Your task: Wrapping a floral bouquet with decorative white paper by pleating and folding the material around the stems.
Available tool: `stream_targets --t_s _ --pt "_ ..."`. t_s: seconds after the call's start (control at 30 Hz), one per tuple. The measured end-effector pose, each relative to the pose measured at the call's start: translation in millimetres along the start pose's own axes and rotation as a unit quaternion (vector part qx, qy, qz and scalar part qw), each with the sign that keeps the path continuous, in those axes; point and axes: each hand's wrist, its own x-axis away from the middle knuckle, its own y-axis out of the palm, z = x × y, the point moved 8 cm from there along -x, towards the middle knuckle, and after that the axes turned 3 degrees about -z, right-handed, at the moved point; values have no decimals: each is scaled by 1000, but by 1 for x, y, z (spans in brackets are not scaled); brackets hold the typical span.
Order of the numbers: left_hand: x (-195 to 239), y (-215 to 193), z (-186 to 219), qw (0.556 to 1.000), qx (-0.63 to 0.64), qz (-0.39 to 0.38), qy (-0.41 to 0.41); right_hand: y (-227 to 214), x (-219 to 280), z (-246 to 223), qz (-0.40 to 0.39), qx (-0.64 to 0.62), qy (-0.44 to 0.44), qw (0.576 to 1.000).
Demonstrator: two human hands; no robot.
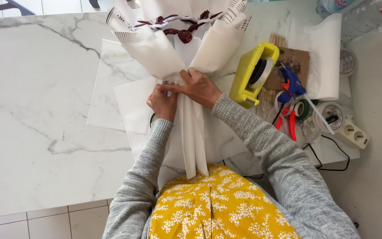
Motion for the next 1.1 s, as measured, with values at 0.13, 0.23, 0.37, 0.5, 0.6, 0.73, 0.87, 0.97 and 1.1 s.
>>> stream_targets --t_s 0.13,0.23,0.37,0.5,0.6,0.73,0.87,0.97,1.1 --pt "-2 2 -4 1000 4 6 -8 -1 -2 1 -6 1 1 1000" --pt "-2 0 -3 1000 -2 0 -13 6 2 4 -13 17 1 1000" --pt "0 -5 7 1000 24 3 13 12 15 18 -1 37 34 999" --pt "-1 -4 7 1000 24 -4 11 31 46 27 46 21 101 994" --pt "-3 -3 4 999 30 4 10 28 65 18 96 -103 182 973" --pt "-3 0 1 1000 30 -5 -1 4 55 0 73 -296 281 910" --pt "-3 0 2 1000 24 -9 -4 14 53 -10 24 -321 248 914" --pt "-3 -2 3 999 31 -8 -21 17 55 -11 11 -331 235 914" --pt "-10 12 -11 998 64 -1 -16 18 55 -12 1 -322 218 921"
